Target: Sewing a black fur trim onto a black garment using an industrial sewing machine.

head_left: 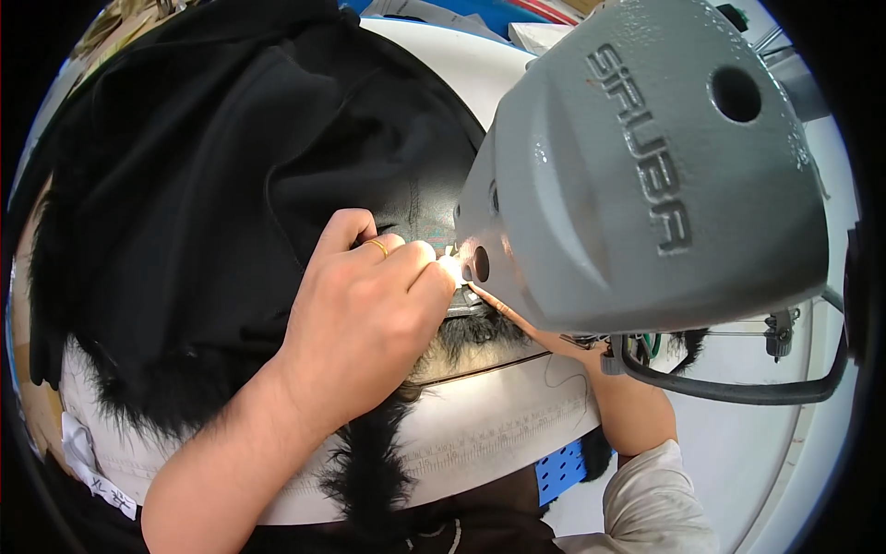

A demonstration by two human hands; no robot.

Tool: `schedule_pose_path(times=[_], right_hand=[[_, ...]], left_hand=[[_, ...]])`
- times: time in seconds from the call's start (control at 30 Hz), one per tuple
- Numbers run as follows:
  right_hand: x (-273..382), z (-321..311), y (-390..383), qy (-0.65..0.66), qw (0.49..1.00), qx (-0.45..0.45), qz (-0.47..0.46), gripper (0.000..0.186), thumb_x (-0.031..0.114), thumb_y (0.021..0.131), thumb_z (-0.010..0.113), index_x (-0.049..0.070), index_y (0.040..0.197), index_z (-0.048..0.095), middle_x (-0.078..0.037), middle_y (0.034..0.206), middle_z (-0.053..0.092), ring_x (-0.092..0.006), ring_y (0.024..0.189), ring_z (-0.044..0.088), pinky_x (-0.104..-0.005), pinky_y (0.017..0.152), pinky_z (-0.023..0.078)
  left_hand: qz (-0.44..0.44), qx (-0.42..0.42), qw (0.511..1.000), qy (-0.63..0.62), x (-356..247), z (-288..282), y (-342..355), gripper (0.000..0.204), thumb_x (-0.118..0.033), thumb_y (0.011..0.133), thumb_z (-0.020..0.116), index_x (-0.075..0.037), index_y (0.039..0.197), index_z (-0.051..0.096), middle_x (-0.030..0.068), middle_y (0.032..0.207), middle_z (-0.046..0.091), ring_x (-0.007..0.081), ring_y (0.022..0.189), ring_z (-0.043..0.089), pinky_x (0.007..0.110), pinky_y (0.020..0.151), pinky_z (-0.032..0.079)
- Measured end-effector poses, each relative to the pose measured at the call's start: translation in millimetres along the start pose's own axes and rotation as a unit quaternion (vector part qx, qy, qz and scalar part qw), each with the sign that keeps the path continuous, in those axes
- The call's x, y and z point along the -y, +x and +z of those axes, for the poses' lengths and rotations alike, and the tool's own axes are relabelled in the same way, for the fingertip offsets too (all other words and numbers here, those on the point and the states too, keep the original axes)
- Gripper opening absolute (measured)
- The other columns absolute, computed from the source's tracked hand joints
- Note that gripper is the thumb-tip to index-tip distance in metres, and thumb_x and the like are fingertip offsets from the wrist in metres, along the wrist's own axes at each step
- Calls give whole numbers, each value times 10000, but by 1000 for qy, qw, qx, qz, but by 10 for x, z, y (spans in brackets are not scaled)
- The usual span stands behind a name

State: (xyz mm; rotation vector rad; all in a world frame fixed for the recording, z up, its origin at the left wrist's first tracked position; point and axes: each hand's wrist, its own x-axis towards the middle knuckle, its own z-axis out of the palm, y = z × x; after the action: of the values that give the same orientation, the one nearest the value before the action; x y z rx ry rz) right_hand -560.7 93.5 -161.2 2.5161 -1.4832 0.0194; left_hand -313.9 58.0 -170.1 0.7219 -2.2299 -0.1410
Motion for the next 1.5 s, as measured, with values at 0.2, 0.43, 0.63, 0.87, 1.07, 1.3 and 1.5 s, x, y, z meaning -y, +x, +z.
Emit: schedule_pose_path(times=[0.2, 0.43, 0.63, 0.87, 1.07, 1.3, 1.5], right_hand=[[35, 166, -10, 44, 999, 6, 15, 447, 281, 937, 797, 23, 1282, 677, -126, 1229, 701, -302, 1088, 660, -431, 932, 535], [28, 276, -3, 88, 995, 15, 34, 416, 277, 942, 791, 28, 1258, 687, -124, 1206, 709, -299, 1070, 666, -432, 925, 538], [17, 369, 15, 128, 990, 26, 50, 389, 274, 946, 785, 32, 1238, 695, -122, 1186, 715, -296, 1055, 671, -433, 919, 540], [17, 448, 10, 174, 982, 39, 69, 358, 270, 951, 779, 37, 1214, 705, -119, 1162, 722, -293, 1037, 676, -434, 911, 543], [4, 496, 15, 212, 972, 50, 83, 333, 266, 956, 774, 42, 1193, 714, -117, 1142, 729, -290, 1021, 682, -435, 905, 545], [-26, 511, 48, 253, 960, 60, 100, 303, 262, 961, 767, 47, 1169, 724, -115, 1119, 736, -287, 1003, 687, -436, 898, 547], [-45, 500, 45, 287, 948, 71, 118, 279, 259, 965, 762, 51, 1149, 732, -113, 1099, 743, -284, 988, 693, -437, 891, 550]], left_hand=[[-9, 15, 1000, 6, 16, 8, -66, 113, -21, 796, 710, -61, 835, 612, 38, 681, 493, 210, 625, 540, 385, 773, 443], [-12, 3, 1000, 6, 7, 19, -74, 115, -11, 775, 698, -57, 832, 609, 41, 680, 488, 216, 625, 538, 391, 793, 456], [-11, 7, 1000, 4, 6, 24, -65, 125, -7, 759, 682, -61, 801, 577, 47, 677, 479, 221, 620, 533, 398, 799, 461], [-6, 9, 1000, 7, 22, 0, -83, 129, -11, 754, 670, -65, 780, 556, 49, 677, 473, 226, 617, 530, 397, 793, 461], [-6, -7, 1000, 2, 12, 34, -78, 108, -17, 757, 672, -60, 803, 584, 50, 684, 491, 226, 621, 537, 398, 794, 461], [-4, -7, 1000, 6, -1, 50, -58, 91, -21, 782, 682, -56, 833, 614, 45, 696, 518, 222, 631, 552, 396, 800, 462], [0, -4, 1000, 8, 17, 51, -65, 105, -14, 762, 680, -58, 819, 603, 43, 684, 502, 222, 635, 552, 398, 813, 460]])
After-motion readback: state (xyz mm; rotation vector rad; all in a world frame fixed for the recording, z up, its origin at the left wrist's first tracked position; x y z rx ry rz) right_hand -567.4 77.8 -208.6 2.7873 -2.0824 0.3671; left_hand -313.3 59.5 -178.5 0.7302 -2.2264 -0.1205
